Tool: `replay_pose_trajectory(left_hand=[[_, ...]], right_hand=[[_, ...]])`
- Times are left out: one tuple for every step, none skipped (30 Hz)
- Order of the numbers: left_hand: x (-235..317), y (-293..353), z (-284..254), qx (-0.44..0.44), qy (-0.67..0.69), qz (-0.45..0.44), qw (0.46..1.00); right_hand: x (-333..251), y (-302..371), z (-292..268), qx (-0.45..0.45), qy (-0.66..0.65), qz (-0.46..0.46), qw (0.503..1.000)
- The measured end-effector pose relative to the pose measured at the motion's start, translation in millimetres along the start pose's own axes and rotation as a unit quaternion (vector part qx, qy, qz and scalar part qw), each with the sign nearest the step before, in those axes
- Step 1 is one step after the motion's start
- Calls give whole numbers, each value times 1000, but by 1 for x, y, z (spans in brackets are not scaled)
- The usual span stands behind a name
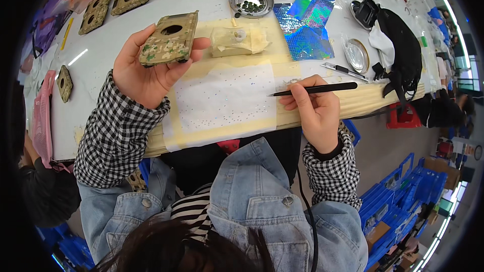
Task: Painting and detailing small camouflage-patterned toy tanks using a brush and a palette at a workstation.
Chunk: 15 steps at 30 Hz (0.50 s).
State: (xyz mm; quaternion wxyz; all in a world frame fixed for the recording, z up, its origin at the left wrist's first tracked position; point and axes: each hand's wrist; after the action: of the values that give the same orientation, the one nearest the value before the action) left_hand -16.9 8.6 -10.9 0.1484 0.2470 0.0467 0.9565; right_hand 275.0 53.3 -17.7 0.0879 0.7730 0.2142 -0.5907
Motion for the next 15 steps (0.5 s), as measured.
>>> replay_pose_trajectory(left_hand=[[0,0,0,-2,1,0,1000],[0,0,0,-3,2,-1,1000],[0,1,0,-4,2,0,1000],[-1,1,0,-5,3,0,1000],[-1,1,1,-6,3,1,1000],[-1,1,1,-3,-4,7,1000],[-1,1,2,1,-11,13,1000],[-1,0,3,5,-17,20,1000],[-1,0,3,6,-15,19,1000],[-1,1,3,6,-14,19,1000],[-1,1,3,6,-12,18,1000],[-1,1,3,8,-14,18,1000],[-1,1,3,10,-15,18,1000],[-1,1,3,12,-17,18,1000],[-1,1,4,13,-17,18,1000]], right_hand=[[0,1,1,3,0,-2,1000],[0,1,1,7,0,-4,1000],[0,1,2,4,1,-4,1000],[0,1,2,2,2,-4,1000],[0,1,2,0,4,-4,1000],[-1,1,2,1,3,-4,1000],[-1,1,3,2,3,-4,1000],[-1,0,3,2,3,-3,1000],[-1,0,3,0,7,-5,1000],[-1,0,2,-2,11,-8,1000],[0,0,2,-3,14,-10,1000],[0,0,2,-3,14,-12,1000],[0,0,2,-2,15,-13,1000],[0,0,2,-2,15,-15,1000],[0,0,2,-3,14,-13,1000]])
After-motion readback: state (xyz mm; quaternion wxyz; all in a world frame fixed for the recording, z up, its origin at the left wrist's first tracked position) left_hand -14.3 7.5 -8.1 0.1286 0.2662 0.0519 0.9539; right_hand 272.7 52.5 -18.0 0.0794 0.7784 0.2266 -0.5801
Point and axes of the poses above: each hand's wrist, its own y-axis away from the middle knuckle, its own z-axis out of the palm, x = y × z, and after that the axes turned 6 degrees about -z, right-handed
